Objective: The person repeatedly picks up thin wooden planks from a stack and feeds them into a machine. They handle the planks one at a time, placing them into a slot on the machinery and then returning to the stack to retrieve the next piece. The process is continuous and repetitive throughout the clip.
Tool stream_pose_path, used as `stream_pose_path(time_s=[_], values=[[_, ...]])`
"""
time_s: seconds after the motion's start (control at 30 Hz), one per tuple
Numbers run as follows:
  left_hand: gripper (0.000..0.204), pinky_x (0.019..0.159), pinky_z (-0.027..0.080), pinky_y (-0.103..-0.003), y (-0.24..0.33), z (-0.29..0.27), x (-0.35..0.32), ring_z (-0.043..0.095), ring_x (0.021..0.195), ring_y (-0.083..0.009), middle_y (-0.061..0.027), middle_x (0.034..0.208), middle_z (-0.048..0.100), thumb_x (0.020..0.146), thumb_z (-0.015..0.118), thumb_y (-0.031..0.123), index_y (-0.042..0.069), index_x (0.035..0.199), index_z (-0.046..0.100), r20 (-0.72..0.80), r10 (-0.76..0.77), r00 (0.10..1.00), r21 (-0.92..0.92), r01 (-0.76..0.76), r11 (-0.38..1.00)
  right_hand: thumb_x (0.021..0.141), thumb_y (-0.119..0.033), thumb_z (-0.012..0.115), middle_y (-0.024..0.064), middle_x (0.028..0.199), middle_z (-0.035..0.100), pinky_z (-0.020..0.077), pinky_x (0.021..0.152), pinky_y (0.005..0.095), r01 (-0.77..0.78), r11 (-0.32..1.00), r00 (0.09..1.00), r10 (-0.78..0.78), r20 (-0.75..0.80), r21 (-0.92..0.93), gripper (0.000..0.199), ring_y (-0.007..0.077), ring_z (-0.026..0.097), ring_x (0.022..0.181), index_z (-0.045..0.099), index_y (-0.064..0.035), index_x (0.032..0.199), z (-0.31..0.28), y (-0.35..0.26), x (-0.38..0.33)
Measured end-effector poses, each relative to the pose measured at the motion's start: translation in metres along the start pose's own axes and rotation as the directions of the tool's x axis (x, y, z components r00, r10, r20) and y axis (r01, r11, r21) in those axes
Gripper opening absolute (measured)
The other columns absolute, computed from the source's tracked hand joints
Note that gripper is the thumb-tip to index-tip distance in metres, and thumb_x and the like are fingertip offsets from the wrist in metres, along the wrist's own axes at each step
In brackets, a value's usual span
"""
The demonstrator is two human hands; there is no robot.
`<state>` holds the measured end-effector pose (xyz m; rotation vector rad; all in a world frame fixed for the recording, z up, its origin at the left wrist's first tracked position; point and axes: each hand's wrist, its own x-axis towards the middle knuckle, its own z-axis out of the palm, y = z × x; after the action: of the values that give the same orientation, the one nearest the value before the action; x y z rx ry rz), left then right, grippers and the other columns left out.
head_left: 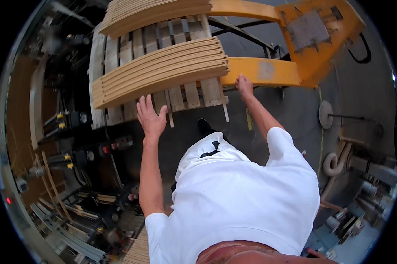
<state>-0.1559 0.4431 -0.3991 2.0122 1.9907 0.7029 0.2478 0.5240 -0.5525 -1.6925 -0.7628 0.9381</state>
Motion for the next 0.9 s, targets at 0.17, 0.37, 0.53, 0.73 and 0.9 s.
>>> stream_pose_path(time_s=[0.17,0.37,0.53,0.73,0.9], values=[[0.085,0.114,0.020,-0.057,0.035,0.031,0.083,0.021,0.144,-0.0447,-0.0209,0.157,0.026,0.084,0.072,0.041,0.012,0.152,0.031,0.105,0.062,0.993,0.192,-0.081,0.978,0.103,-0.049,0.043,-0.0063,0.068,0.049,0.0353,0.052,0.0242,-0.385,0.858,0.906,0.281,0.315,0.341,0.043,0.0094,0.041,0.056,0.055,-0.0157,0.078,0.017,-0.015,0.071],[0.091,0.114,0.014,-0.064,0.038,0.060,0.110,0.015,0.146,-0.0469,-0.0189,0.161,0.017,0.082,0.073,0.040,0.021,0.156,0.024,0.221,0.049,0.974,0.267,-0.109,0.958,0.098,-0.056,0.050,0.0009,0.085,0.065,0.0451,0.068,0.0289,-0.477,0.805,0.839,0.298,0.454,0.353,0.047,0.0107,0.057,0.076,0.067,-0.0126,0.100,0.047,-0.026,0.063],[0.093,0.114,0.013,-0.065,0.031,0.075,0.105,0.015,0.146,-0.0487,-0.0186,0.162,0.016,0.082,0.074,0.040,0.025,0.157,0.023,0.169,0.097,0.981,0.286,-0.143,0.947,0.095,-0.054,0.056,0.0086,0.102,0.068,0.0498,0.080,0.0342,-0.423,0.840,0.901,0.349,0.258,0.341,0.057,0.0174,0.063,0.089,0.065,0.0000,0.113,0.059,-0.011,0.072],[0.091,0.113,0.015,-0.067,0.033,0.080,0.091,0.017,0.144,-0.0499,-0.0215,0.160,0.018,0.081,0.076,0.037,0.024,0.156,0.025,0.166,0.107,0.980,0.278,-0.150,0.949,0.093,-0.052,0.059,0.0021,0.092,0.066,0.0496,0.066,0.0317,-0.441,0.840,0.897,0.402,0.182,0.317,0.047,0.0140,0.063,0.078,0.065,-0.0085,0.107,0.051,-0.003,0.054],[0.090,0.112,0.015,-0.068,0.038,0.078,0.078,0.016,0.144,-0.0502,-0.0232,0.159,0.017,0.081,0.076,0.035,0.023,0.155,0.026,0.149,0.149,0.978,0.252,-0.183,0.950,0.090,-0.047,0.061,0.0115,0.103,0.067,0.0509,0.072,0.0376,-0.462,0.807,0.887,0.428,0.175,0.369,0.054,0.0213,0.063,0.085,0.064,0.0017,0.114,0.036,0.007,0.035]])
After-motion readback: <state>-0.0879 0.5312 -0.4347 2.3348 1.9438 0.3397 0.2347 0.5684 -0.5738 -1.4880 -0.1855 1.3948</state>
